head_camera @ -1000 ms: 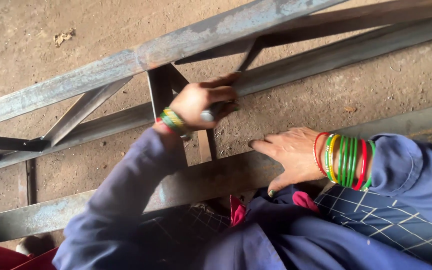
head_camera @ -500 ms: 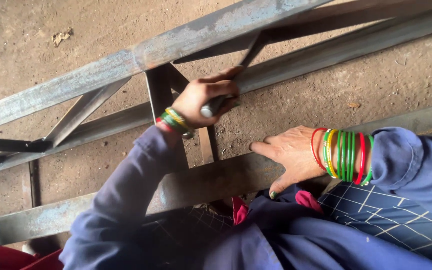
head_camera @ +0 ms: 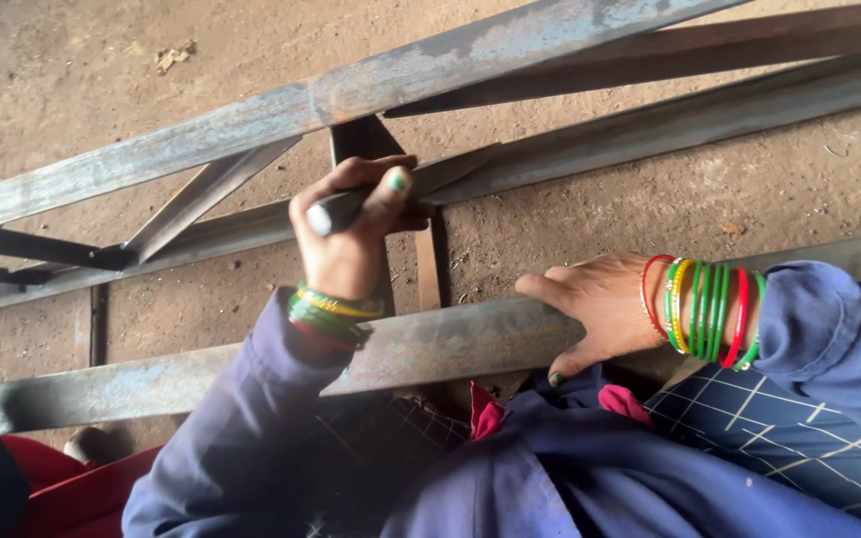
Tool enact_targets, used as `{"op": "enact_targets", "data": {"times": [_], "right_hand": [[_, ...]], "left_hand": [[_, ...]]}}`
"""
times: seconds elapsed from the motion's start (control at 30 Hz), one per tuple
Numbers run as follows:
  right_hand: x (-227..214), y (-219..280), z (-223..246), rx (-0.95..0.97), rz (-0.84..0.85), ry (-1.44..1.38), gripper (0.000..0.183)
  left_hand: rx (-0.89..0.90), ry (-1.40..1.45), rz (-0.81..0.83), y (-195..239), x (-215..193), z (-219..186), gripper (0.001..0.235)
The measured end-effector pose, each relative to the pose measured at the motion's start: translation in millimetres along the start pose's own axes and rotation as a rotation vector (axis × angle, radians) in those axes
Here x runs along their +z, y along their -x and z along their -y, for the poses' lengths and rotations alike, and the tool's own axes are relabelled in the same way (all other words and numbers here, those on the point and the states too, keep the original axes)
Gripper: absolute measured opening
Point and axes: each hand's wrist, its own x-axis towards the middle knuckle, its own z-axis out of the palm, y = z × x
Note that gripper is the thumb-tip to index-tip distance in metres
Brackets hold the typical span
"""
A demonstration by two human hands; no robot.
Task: The person fits metal bars into a frame by hand and uses a metal tool to strike and adjust the joints. They move along the structure, positioning the tool against different sections of the metal to pry and hammer them into place.
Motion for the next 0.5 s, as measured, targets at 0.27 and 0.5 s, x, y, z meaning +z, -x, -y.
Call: {"op": "enact_targets", "data": {"times": [0.27,0.5], "right_hand": [[-9,3,6,0.067,0.064,0.059,0.104],[-9,2,5,0.078,0.095,0.071,0.110]], "left_hand": [[0.162,0.005,-0.185,15,-34,-41,0.021],[0.149,0.191,-0.403,3,-89,-32,0.033]]}}
